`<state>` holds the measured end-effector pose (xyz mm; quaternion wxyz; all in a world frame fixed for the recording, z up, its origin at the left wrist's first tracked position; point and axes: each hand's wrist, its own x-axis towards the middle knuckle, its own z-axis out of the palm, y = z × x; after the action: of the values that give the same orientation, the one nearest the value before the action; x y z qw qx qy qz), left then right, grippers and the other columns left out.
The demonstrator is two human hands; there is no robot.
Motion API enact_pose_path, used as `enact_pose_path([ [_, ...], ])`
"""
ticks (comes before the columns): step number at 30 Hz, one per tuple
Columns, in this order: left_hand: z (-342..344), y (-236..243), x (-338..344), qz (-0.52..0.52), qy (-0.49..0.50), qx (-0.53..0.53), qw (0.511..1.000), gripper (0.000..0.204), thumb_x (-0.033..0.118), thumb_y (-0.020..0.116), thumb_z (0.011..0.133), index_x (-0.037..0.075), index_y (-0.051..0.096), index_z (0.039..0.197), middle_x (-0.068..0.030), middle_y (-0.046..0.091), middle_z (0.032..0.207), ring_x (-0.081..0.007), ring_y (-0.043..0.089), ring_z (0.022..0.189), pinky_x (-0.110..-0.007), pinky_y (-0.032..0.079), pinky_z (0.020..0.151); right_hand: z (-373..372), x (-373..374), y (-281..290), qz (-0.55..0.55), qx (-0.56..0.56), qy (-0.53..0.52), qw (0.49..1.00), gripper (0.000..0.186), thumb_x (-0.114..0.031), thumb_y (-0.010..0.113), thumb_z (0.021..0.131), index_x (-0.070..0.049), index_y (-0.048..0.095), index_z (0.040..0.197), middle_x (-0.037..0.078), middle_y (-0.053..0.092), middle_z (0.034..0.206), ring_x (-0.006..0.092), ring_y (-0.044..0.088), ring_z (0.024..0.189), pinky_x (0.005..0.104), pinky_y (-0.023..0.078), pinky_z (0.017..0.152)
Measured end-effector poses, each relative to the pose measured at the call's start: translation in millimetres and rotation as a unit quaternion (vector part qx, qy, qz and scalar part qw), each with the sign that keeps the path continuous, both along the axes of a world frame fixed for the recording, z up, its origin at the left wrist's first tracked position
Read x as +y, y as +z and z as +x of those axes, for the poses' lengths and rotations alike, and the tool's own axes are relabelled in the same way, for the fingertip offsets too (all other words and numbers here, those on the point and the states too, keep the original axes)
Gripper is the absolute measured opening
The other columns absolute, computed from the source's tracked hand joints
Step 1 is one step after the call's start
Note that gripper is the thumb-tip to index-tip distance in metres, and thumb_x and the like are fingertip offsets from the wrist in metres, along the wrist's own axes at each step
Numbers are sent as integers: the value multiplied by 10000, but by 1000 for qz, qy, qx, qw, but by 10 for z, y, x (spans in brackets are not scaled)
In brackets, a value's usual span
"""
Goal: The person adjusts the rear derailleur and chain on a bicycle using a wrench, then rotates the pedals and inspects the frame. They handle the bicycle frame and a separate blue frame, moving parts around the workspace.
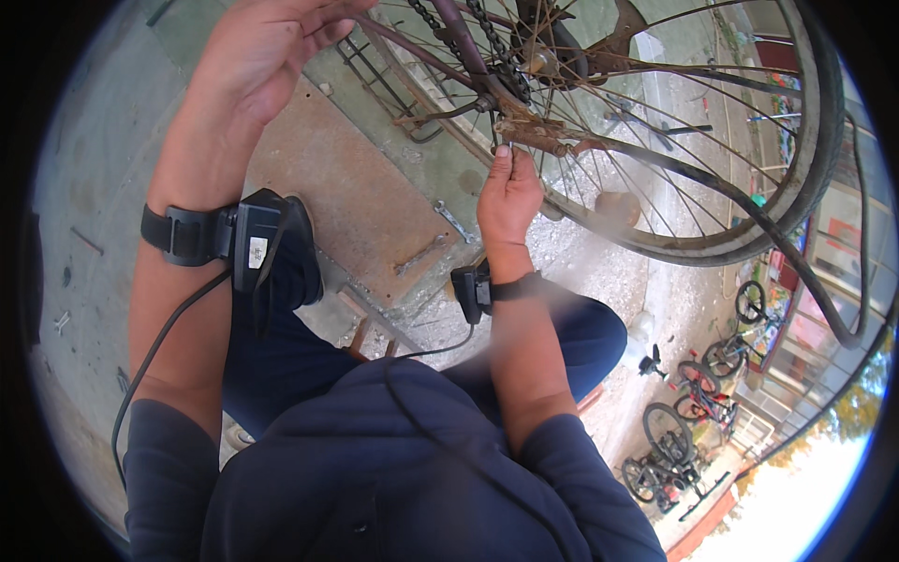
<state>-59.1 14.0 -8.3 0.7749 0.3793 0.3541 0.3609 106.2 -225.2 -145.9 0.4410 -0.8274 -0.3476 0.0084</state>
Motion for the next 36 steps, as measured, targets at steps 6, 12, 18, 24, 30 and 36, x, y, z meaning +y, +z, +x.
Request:
enact_pose_path([
  [6, -11, 6, -13, 7, -9, -15, 1000, 208, 4, 556, 934, -8, 559, 1142, -100, 674, 999, -182, 683, 864, -252, 526, 674, -108, 73, -90, 11, -8, -32, 999, 247, -253, 541, 1018, -20, 611, 978, 123, 603, 759, 208, 520, 655, 317, 463, 649],
  [12, -36, 35, -60, 16, -8, -25, 1000, 204, -4, 549, 937, -15, 554, 1141, -110, 673, 1008, -188, 683, 857, -253, 527, 660, -43, 50, -99, 36, 112, -17, 993, 266, -267, 551, 1020, -15, 612, 962, 27, 540, 722, 129, 469, 641, 278, 397, 599],
  [18, 17, -10, 35, -7, -22, -8, 1000, 195, -5, 551, 940, -8, 563, 1135, -110, 680, 1005, -189, 688, 854, -254, 531, 655, 112, -22, 240, 93, 444, 0, 891, 256, -283, 572, 1011, -53, 606, 903, -57, 366, 575, 42, 282, 461, 219, 208, 423],
  [24, 10, -12, 30, -12, -19, -19, 1000, 193, 3, 553, 944, -1, 569, 1136, -107, 690, 1000, -186, 684, 827, -252, 532, 654, 460, -102, 477, 44, 617, 80, 782, 259, -287, 545, 1018, -54, 565, 907, -37, 341, 532, 67, 247, 391, 238, 191, 383],
  [30, 3, -11, -6, -6, -8, 5, 1000, 202, 6, 553, 945, 1, 570, 1147, -107, 688, 1000, -185, 682, 822, -253, 529, 656, 385, -207, 336, 80, 583, 87, 804, 257, -281, 548, 1019, -46, 584, 921, -43, 342, 542, 62, 265, 419, 235, 202, 401],
  [36, 23, -87, 16, 7, -7, -2, 1000, 192, 7, 555, 938, 3, 577, 1129, -99, 687, 975, -181, 677, 809, -255, 525, 654, 184, -144, 145, 14, 212, 68, 975, 287, -286, 548, 1027, -27, 643, 945, -83, 412, 634, 13, 322, 572, 189, 244, 521],
])
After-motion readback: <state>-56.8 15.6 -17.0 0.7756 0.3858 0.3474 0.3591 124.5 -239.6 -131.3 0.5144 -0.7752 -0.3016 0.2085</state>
